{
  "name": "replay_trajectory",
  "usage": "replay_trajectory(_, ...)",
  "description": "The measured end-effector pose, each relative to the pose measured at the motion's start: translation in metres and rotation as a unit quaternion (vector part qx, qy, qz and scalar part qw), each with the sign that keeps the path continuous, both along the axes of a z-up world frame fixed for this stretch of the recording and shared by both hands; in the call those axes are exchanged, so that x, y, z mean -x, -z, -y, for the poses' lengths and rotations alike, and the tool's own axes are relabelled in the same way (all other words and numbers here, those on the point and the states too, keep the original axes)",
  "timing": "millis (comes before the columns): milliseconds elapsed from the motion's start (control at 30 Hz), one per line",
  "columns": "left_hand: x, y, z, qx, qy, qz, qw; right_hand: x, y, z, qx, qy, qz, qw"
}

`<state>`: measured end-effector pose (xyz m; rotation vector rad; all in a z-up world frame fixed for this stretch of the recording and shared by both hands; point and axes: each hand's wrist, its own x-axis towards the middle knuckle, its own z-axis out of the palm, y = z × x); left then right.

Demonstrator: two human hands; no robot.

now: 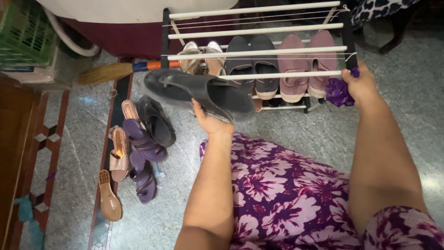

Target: The person sits on the floor and wipes several pairs of shoes with a purple cloth. They handle pink slip-ons, black sandals, and purple sandals, wiping the exterior and interior surfaces before placing them on a white shoe rack.

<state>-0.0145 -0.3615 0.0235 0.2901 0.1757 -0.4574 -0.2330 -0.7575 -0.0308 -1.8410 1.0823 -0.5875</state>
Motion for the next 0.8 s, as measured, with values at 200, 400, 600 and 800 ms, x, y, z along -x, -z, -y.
replay_trajectory(200,0.017,-0.002,0.011,0.032,0.045,0.031,0.998,-0.005,-0.006,-0.024,0.049,-0.024,-0.018,0.998)
replay_trajectory(400,0.024,0.003,0.017,0.037,0.073,0.046,0.996,-0.01,0.005,-0.027,0.187,-0.017,-0.109,0.976)
replay_trajectory(600,0.015,0.002,0.01,0.03,0.111,0.051,0.992,-0.017,-0.047,-0.058,0.349,0.015,0.055,0.935)
replay_trajectory(800,0.038,-0.011,0.026,0.002,0.152,0.06,0.987,-0.023,-0.156,-0.208,0.115,-0.102,0.227,0.962)
